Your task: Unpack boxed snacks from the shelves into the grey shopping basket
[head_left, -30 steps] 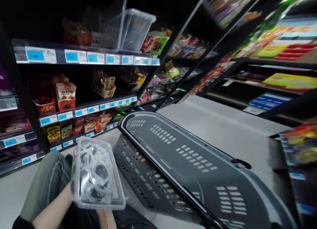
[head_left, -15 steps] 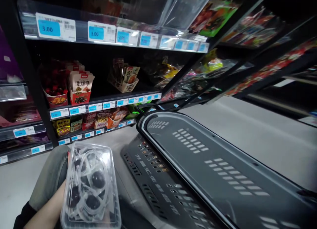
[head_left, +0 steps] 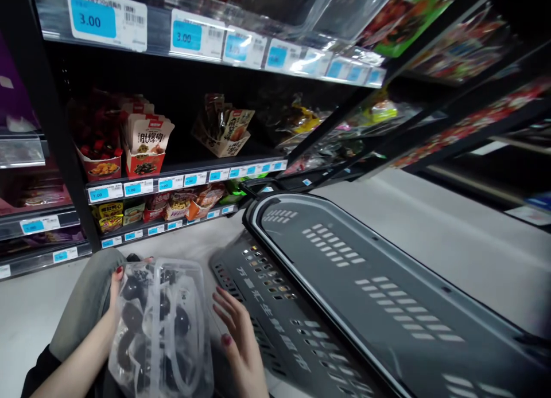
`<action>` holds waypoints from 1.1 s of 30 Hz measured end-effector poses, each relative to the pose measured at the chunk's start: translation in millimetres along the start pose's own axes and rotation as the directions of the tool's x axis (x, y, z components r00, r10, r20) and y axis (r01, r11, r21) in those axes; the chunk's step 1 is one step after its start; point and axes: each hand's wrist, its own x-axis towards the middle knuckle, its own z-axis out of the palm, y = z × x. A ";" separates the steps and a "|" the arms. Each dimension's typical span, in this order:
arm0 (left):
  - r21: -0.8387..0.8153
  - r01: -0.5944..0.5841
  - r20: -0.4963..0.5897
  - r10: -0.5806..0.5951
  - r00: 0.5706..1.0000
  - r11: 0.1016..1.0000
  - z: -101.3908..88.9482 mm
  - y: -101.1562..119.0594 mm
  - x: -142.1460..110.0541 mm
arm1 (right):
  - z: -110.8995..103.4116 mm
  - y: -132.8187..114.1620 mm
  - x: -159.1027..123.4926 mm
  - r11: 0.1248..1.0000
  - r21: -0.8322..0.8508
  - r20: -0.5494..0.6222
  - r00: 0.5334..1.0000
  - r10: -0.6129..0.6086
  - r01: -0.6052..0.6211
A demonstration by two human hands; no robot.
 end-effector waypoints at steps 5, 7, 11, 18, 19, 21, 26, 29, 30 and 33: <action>0.120 -0.154 -0.017 0.157 0.988 0.981 13.3 -8.6 -3.9 | 18.5 -63.6 2.6 0.897 -0.384 0.253 0.959 -0.126 0.219; 0.144 -0.180 -0.026 0.186 0.982 0.973 14.2 -10.6 -3.4 | 30.5 -72.6 -0.8 0.867 -0.441 0.239 0.962 -0.133 0.230; 0.135 -0.170 -0.015 0.173 0.985 0.976 11.5 -11.4 -1.9 | 41.1 -71.2 -6.1 0.847 -0.478 0.183 0.970 -0.163 0.233; 0.122 -0.142 -0.008 0.144 0.990 0.982 4.9 -12.3 -2.7 | 37.5 -77.4 -2.4 0.837 -0.495 0.174 0.970 -0.167 0.233; 0.103 -0.118 -0.008 0.119 0.993 0.988 4.2 -12.6 -2.6 | 36.9 -78.7 -0.5 0.833 -0.501 0.183 0.969 -0.165 0.236; 0.055 -0.043 0.006 0.043 0.999 0.998 3.2 -13.3 -2.1 | 35.1 -79.6 4.9 0.819 -0.516 0.191 0.966 -0.176 0.252; 0.006 0.085 0.055 -0.086 0.995 0.996 3.9 -16.0 -1.9 | 26.9 -75.8 26.0 0.846 -0.489 0.189 0.973 -0.136 0.213; 0.012 0.089 0.063 -0.089 0.994 0.996 3.5 -18.0 -1.1 | 21.6 -75.8 36.0 0.875 -0.472 0.222 0.975 -0.003 0.110; 0.004 0.086 0.057 -0.086 0.995 0.996 2.0 -18.5 -0.5 | 19.8 -77.0 37.2 0.891 -0.449 0.243 0.969 0.044 0.072; -0.056 0.085 -0.025 -0.087 0.996 0.995 -8.4 -18.6 1.4 | 11.2 -86.3 34.5 0.961 -0.273 0.301 0.945 0.126 -0.041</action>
